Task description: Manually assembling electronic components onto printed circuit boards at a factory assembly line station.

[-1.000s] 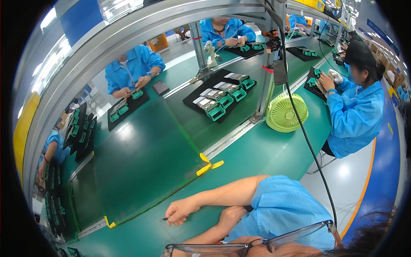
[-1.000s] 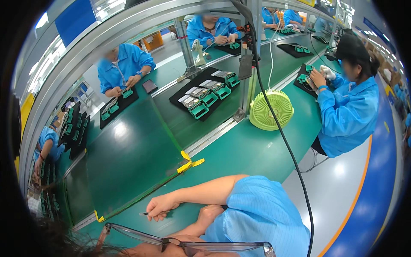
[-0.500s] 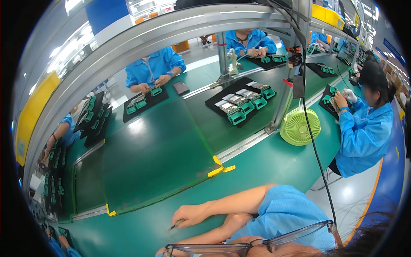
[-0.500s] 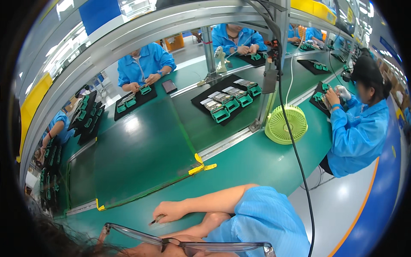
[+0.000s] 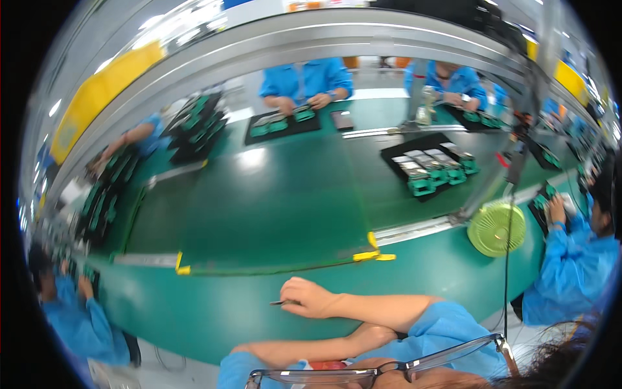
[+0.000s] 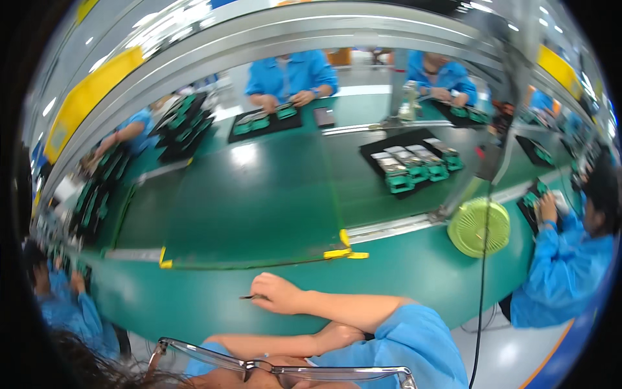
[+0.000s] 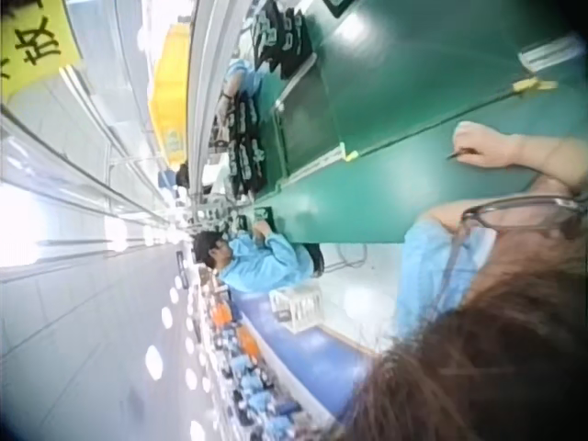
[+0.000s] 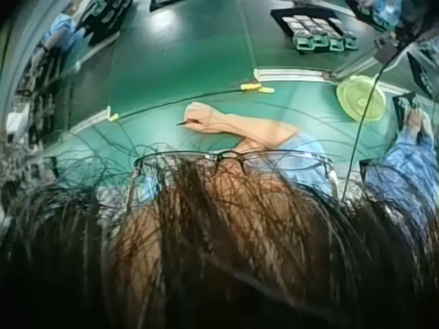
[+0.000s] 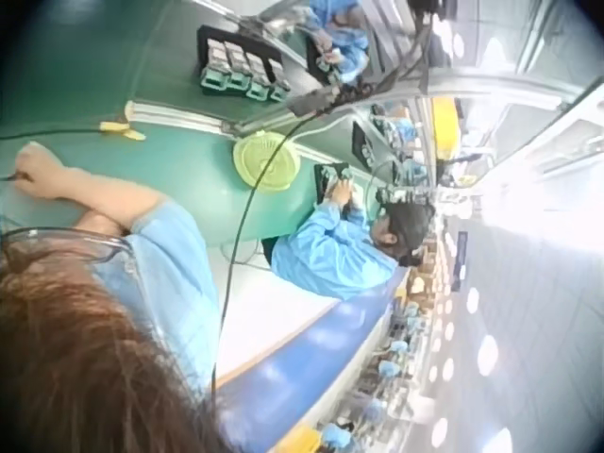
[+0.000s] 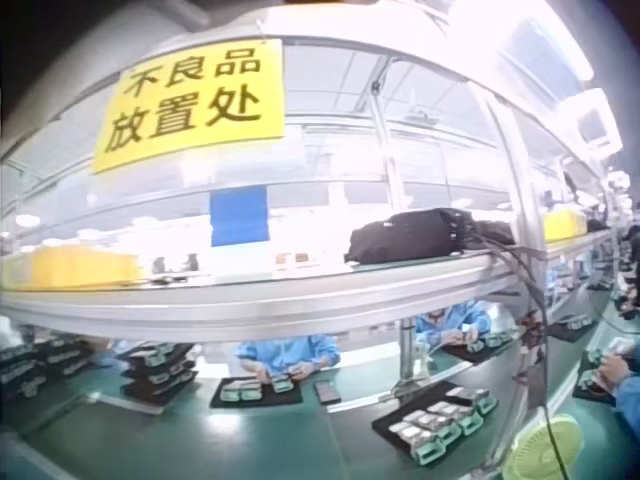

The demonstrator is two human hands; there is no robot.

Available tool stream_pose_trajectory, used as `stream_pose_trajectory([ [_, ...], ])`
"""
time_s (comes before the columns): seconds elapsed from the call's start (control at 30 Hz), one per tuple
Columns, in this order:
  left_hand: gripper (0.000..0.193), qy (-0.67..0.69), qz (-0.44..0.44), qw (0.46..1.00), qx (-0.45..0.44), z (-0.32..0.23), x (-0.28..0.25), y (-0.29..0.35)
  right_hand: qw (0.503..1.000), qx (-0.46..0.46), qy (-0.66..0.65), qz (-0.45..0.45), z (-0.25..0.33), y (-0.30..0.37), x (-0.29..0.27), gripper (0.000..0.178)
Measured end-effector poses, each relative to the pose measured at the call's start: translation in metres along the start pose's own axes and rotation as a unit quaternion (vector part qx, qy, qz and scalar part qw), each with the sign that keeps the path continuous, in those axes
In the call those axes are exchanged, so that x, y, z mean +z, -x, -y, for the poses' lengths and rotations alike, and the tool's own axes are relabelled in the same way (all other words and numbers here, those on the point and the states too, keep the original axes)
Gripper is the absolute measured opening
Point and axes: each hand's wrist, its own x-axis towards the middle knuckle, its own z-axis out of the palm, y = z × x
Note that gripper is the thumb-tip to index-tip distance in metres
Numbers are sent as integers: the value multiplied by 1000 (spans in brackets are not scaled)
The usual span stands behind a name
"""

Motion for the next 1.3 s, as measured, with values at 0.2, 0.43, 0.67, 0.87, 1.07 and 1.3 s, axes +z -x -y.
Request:
stream_pose_trajectory([
  [0.2, 4, -26, -49, 998, 32, -19, 7, -3, 996, 12, 45, 77, 24, -3, -7, 15],
  [0.43, 9, 51, -111, 992, 12, -45, 3, -19, 995, -17, 55, -78, 49, -6, -17, 16],
  [0.67, 10, 62, -136, 989, -7, -43, 14, -23, 986, 37, 152, 50, 53, -1, -20, 15],
  [0.87, 11, -20, -113, 991, 62, -37, 14, -21, 986, -6, 162, -27, 56, -7, -24, 17],
  [1.07, 10, 52, -141, 988, 23, -40, 15, -24, 990, 7, 136, 42, 53, -4, -21, 16],
  [1.3, 11, 30, -115, 992, 32, -36, 21, -21, 984, 47, 138, 99, 54, -1, -22, 15],
])
